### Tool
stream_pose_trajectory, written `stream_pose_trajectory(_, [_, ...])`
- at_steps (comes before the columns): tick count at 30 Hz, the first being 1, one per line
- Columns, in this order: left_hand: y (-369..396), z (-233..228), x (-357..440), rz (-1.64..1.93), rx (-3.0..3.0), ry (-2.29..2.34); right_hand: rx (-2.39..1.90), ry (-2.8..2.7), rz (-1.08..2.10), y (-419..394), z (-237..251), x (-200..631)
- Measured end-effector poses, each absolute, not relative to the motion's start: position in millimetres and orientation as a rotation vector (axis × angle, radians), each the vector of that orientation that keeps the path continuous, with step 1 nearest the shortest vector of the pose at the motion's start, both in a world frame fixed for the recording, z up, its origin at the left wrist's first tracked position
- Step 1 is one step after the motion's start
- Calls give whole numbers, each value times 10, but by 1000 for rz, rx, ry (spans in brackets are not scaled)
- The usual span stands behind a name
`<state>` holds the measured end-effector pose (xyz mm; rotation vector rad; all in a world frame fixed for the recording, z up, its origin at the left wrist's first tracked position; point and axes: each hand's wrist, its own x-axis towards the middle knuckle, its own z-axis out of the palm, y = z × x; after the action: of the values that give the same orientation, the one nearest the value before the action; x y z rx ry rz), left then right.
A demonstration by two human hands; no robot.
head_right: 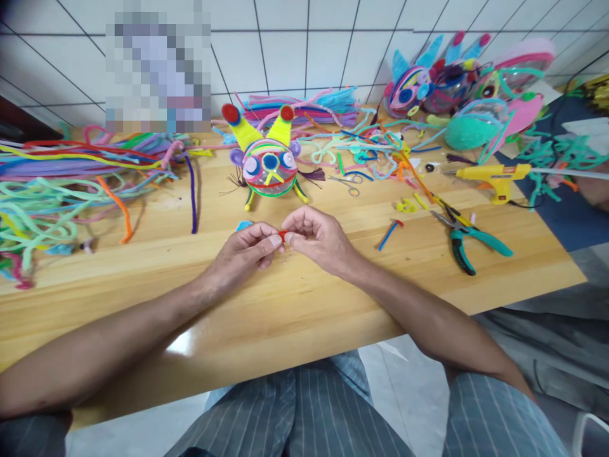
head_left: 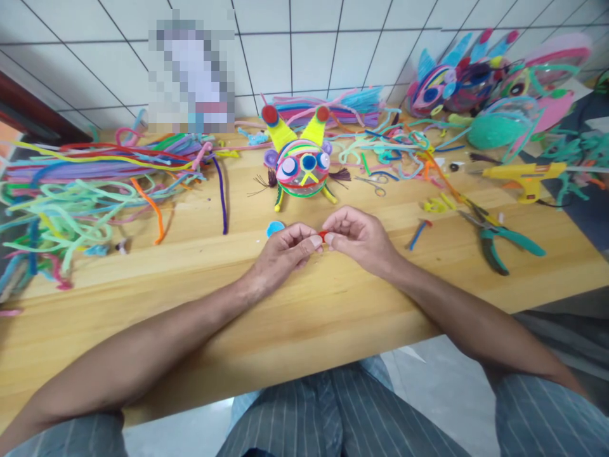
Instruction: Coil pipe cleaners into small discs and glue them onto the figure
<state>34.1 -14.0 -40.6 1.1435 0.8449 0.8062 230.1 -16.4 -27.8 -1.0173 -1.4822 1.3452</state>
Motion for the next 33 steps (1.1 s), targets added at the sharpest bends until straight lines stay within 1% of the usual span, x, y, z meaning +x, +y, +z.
stream_pose_trajectory(4, [-123,-426,323,793,1199,834,-994,-1462,1389,-178,-273,2282])
stream_pose_trajectory(10, [-125,-368,307,789,1271,880,-1040,-1499,1344,-186,-274,2287])
stream_pose_trajectory(20, [-96,-410,324,705,1133,775,-988,-1522,1424,-192,-227,2299])
stream_pose_trajectory(25, [-127,-456,342,748,1140,780,-998,-1505,1425,-204,-235,2286])
stream_pose_trajectory(28, [-167,-458,368,818,1170,825,-1019,-1499,1378,-212,-262,2267])
stream_pose_trajectory(33, [-239,-408,417,941,1253,925,-1092,-1556,1138,-250,-308,2209])
